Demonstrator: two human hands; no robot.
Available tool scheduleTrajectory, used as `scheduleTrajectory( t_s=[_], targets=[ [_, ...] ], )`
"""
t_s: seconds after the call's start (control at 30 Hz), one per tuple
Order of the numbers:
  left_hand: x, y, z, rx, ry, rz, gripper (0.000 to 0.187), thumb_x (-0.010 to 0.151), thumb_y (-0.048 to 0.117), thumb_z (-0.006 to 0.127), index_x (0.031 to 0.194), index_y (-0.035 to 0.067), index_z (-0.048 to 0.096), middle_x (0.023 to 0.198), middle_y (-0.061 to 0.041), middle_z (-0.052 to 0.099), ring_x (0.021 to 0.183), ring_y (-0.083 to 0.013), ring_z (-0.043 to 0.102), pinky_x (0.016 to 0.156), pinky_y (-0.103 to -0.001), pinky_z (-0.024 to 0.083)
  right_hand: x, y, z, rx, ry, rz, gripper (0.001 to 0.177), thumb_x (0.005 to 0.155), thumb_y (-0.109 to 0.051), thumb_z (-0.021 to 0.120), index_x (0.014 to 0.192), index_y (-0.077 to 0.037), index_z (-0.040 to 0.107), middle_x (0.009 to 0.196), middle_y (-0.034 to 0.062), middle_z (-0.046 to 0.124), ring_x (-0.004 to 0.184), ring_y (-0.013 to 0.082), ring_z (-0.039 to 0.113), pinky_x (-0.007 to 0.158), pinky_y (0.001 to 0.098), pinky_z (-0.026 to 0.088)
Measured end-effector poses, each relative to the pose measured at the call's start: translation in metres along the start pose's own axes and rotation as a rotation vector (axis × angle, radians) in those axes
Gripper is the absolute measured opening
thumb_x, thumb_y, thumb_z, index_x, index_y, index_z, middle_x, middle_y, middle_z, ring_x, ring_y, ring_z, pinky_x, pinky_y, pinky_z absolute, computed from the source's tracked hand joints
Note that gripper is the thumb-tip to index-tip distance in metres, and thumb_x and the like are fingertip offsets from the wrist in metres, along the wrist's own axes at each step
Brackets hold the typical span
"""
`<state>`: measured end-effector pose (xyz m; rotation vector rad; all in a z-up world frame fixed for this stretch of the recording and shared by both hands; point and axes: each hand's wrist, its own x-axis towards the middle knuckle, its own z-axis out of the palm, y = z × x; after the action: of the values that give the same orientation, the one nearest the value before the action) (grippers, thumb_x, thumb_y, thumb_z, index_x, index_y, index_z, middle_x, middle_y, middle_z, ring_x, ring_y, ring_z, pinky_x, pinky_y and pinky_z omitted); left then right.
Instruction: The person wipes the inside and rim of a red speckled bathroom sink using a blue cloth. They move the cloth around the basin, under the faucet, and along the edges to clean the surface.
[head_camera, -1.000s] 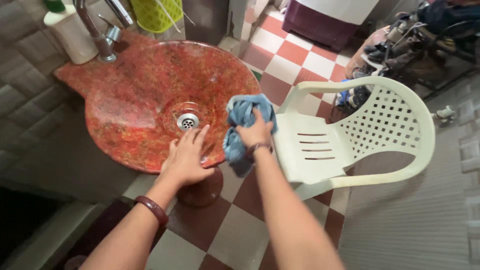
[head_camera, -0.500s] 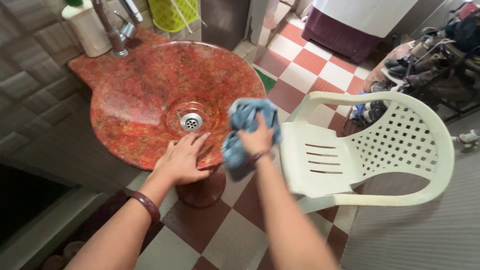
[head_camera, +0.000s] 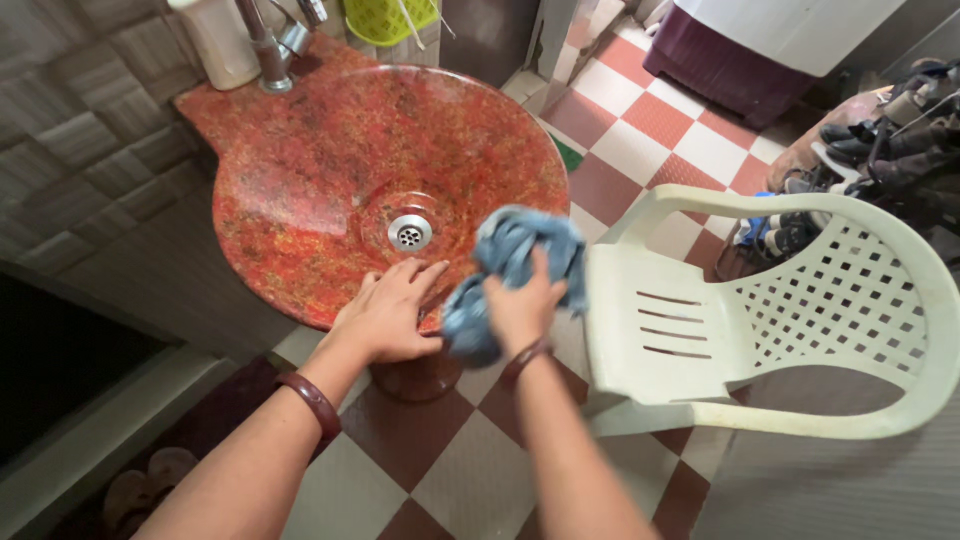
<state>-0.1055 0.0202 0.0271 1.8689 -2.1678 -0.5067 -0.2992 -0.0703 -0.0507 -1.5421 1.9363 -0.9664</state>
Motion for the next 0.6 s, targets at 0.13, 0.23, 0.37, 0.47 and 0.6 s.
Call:
scheduleTrajectory(
  t_s=[0.13,0.23,0.37,0.47,0.6],
  targets=[
    [0.0,0.0,0.0,-0.019,0.0,0.007,0.105,0.066,0.047,0.081,0.154,0.016,0.035,0.148,-0.014,0.044,0.139,-0.0311,0.041,0.11,-0.049,0.035,0.099,0.002,-0.032,-0.073,-0.176,-0.178,0.092,0.059,-0.032,0.089,0.143,-0.018,0.055,0.133,0.0274,0.06,0.126,0.0423,0.058,0.109,0.0447,0.046],
    [0.001,-0.002,0.003,-0.026,0.008,0.012,0.106,0.064,0.047,0.082,0.154,0.017,0.035,0.149,-0.015,0.043,0.14,-0.0312,0.04,0.11,-0.051,0.034,0.104,-0.006,-0.036,-0.021,-0.193,-0.142,0.09,0.06,-0.031,0.085,0.144,-0.019,0.055,0.132,0.0248,0.065,0.125,0.0393,0.063,0.108,0.0431,0.048],
    [0.006,-0.006,0.011,-0.02,-0.029,-0.023,0.105,0.064,0.047,0.083,0.153,0.018,0.035,0.151,-0.014,0.041,0.142,-0.0308,0.036,0.112,-0.053,0.031,-0.008,-0.009,-0.006,0.012,0.102,-0.053,0.094,0.065,-0.029,0.089,0.149,-0.017,0.048,0.142,0.039,0.038,0.131,0.0526,0.045,0.11,0.0498,0.038],
    [0.003,-0.008,0.014,-0.004,0.05,0.027,0.101,0.062,0.028,0.075,0.156,0.019,0.04,0.151,-0.013,0.046,0.144,-0.0294,0.04,0.114,-0.05,0.034,-0.061,-0.02,0.004,0.003,0.071,-0.011,0.093,0.068,-0.034,0.086,0.15,-0.019,0.046,0.141,0.0361,0.039,0.133,0.0519,0.046,0.114,0.0491,0.039],
    [0.003,-0.004,0.01,-0.041,0.023,0.013,0.107,0.062,0.046,0.085,0.152,0.016,0.036,0.151,-0.016,0.04,0.144,-0.0332,0.034,0.112,-0.055,0.03,0.031,-0.012,-0.024,-0.134,-0.084,0.047,0.092,0.066,-0.034,0.088,0.149,-0.021,0.05,0.143,0.0357,0.041,0.129,0.0497,0.05,0.112,0.0466,0.042]
  ],
)
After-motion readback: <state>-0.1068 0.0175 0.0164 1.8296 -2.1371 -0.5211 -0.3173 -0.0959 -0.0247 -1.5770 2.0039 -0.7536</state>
